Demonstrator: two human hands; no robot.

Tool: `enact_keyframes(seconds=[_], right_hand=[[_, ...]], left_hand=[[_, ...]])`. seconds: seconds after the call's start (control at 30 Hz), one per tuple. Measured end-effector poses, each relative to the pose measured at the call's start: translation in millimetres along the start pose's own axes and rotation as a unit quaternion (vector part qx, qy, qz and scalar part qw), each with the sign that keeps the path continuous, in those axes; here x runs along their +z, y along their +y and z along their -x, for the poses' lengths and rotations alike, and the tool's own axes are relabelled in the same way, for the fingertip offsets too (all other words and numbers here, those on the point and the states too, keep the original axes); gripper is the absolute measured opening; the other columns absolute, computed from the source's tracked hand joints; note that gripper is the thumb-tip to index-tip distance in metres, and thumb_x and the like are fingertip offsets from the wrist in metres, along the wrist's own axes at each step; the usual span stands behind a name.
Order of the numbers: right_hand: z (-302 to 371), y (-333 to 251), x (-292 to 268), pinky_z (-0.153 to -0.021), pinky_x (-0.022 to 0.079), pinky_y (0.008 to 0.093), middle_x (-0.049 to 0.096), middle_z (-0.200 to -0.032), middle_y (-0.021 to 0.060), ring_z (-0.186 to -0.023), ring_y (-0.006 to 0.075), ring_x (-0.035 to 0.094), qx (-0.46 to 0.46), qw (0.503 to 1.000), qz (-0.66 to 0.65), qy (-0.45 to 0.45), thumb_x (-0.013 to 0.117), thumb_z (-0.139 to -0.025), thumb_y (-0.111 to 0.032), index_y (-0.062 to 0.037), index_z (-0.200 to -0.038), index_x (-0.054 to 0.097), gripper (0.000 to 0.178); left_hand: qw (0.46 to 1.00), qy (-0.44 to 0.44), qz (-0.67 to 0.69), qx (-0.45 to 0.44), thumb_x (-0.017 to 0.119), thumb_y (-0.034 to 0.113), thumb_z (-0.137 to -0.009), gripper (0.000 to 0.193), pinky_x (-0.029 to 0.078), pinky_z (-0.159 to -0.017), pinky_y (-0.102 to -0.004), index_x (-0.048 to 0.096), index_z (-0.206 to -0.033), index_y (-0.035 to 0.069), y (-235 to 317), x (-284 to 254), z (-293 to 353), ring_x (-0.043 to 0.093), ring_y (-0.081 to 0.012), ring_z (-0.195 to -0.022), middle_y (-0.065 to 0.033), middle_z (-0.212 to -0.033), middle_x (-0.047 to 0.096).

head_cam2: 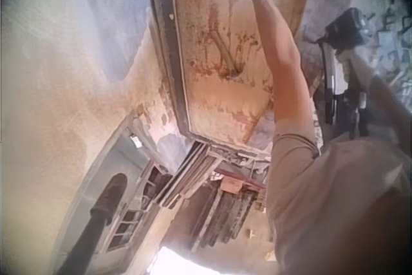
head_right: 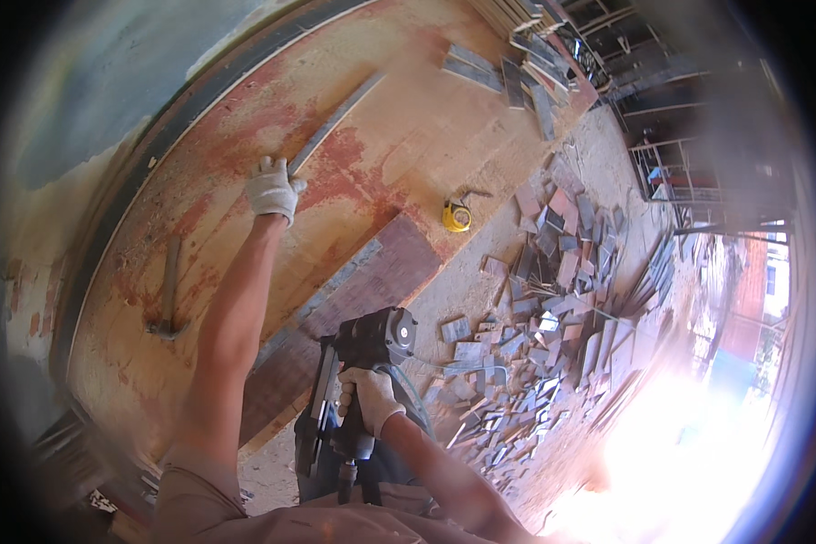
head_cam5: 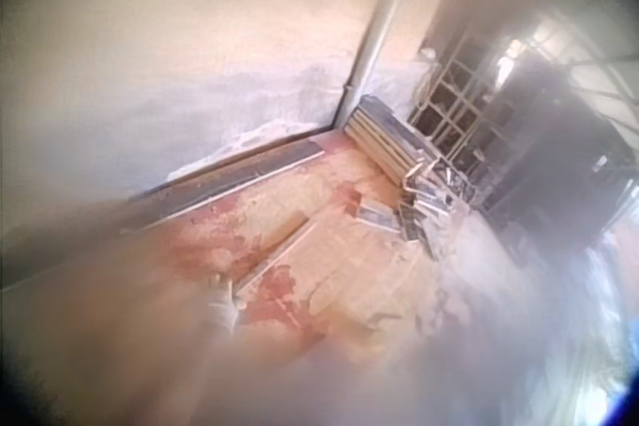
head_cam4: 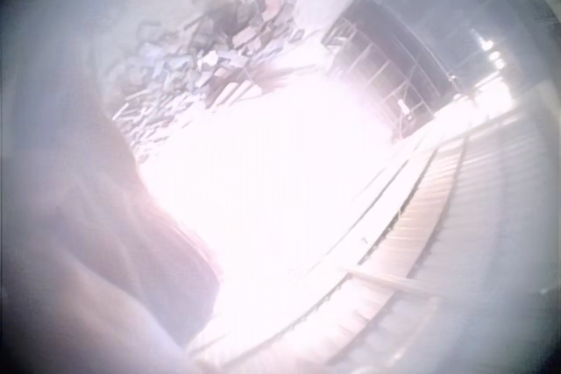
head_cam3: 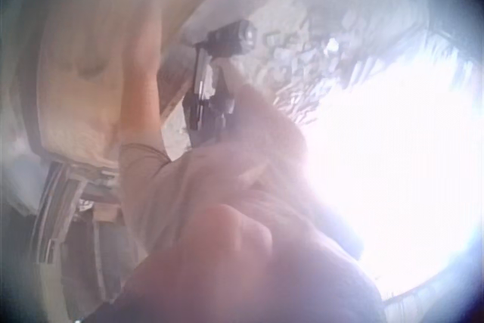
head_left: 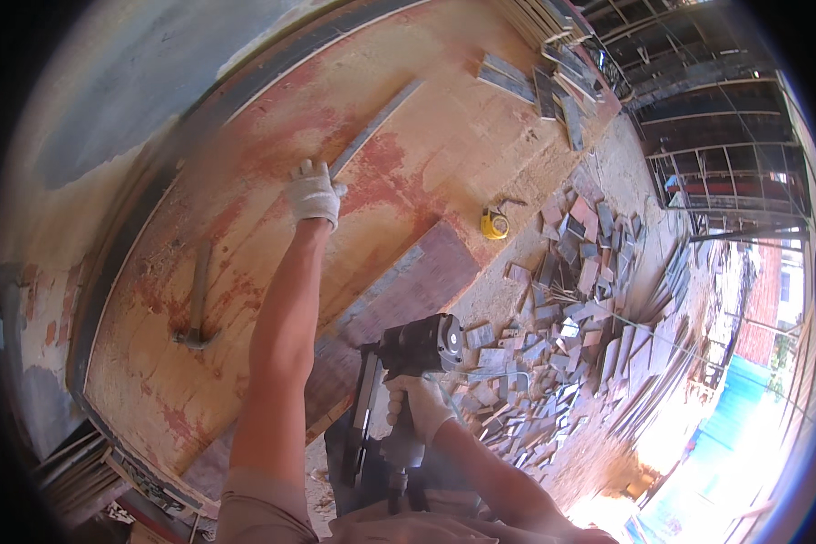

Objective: The person assembles small wooden frames by placing pieces on a workbench, measuring with a tape measure, and fastening them with a nail gun. He then uses a hammer to tap the joints and stacks the finished frames.

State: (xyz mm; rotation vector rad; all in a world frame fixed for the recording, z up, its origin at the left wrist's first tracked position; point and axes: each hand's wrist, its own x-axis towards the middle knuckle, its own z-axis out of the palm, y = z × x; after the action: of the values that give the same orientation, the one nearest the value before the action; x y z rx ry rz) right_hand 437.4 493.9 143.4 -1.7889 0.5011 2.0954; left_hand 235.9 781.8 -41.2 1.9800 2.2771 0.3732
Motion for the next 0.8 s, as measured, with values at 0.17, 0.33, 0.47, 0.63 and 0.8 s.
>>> enact_keyframes(seconds=[0.17, 0.33, 0.47, 0.63, 0.8], right_hand=[[-27.5, 13.7, -25.1, -0.049, 0.045, 0.0344, 0.045, -0.06, -0.001, -0.049, 0.0155, 0.047, -0.044, 0.999, 0.012, -0.016, 0.062, -0.09, -0.016, -0.0122, -0.075, 0.052, 0.018], [-46.8, 30.3, -51.1, -0.055, 0.051, 0.0305, 0.062, -0.067, 0.0064, -0.06, 0.017, 0.061, -0.193, 0.97, 0.123, -0.088, 0.044, -0.104, -0.022, -0.0084, -0.091, 0.063, 0.027], [-35.1, 27.8, -21.1, -0.048, 0.045, 0.0337, 0.044, -0.058, -0.0005, -0.047, 0.0161, 0.045, -0.148, 0.983, 0.109, -0.019, 0.063, -0.087, -0.016, -0.0132, -0.077, 0.054, 0.014], [-28.3, 37.8, -5.4, -0.047, 0.044, 0.0336, 0.045, -0.061, -0.001, -0.049, 0.0147, 0.047, -0.204, 0.954, 0.217, 0.025, 0.063, -0.087, -0.015, -0.0124, -0.079, 0.055, 0.011], [-31.4, 65.3, 16.5, -0.047, 0.048, 0.0356, 0.05, -0.063, 0.0001, -0.052, 0.0157, 0.052, -0.275, 0.911, 0.301, 0.058, 0.062, -0.088, -0.015, -0.0121, -0.08, 0.056, 0.011]], left_hand=[[0.993, 0.037, 0.112, 0.006, 0.073, 0.019, -0.086, 0.023, 0.05, -0.079, -0.0538, 0.065, -0.103, 0.007, -67.9, -17.8, 89.1, 0.062, -0.0405, -0.089, -0.0178, -0.099, 0.063], [0.99, 0.012, 0.133, -0.039, 0.062, 0.008, -0.092, 0.023, 0.05, -0.079, -0.0513, 0.065, -0.115, 0.006, -192.2, -135.3, 321.9, 0.062, -0.0425, -0.094, -0.0218, -0.104, 0.063], [0.99, -0.02, 0.068, -0.125, 0.057, 0.017, -0.1, 0.028, 0.051, -0.089, -0.0498, 0.067, -0.124, 0.006, -289.1, -238.6, 517.5, 0.065, -0.0427, -0.105, -0.0226, -0.116, 0.066], [0.964, -0.055, 0.148, -0.213, 0.058, 0.022, -0.101, 0.024, 0.056, -0.075, -0.0453, 0.071, -0.115, 0.008, -356.1, -301.6, 654.5, 0.068, -0.0388, -0.085, -0.0156, -0.097, 0.071], [0.967, -0.134, 0.081, -0.201, 0.062, 0.027, -0.1, 0.019, 0.054, -0.078, -0.0479, 0.071, -0.1, 0.01, -411.5, -262.5, 699.4, 0.068, -0.0358, -0.084, -0.0076, -0.093, 0.072]])
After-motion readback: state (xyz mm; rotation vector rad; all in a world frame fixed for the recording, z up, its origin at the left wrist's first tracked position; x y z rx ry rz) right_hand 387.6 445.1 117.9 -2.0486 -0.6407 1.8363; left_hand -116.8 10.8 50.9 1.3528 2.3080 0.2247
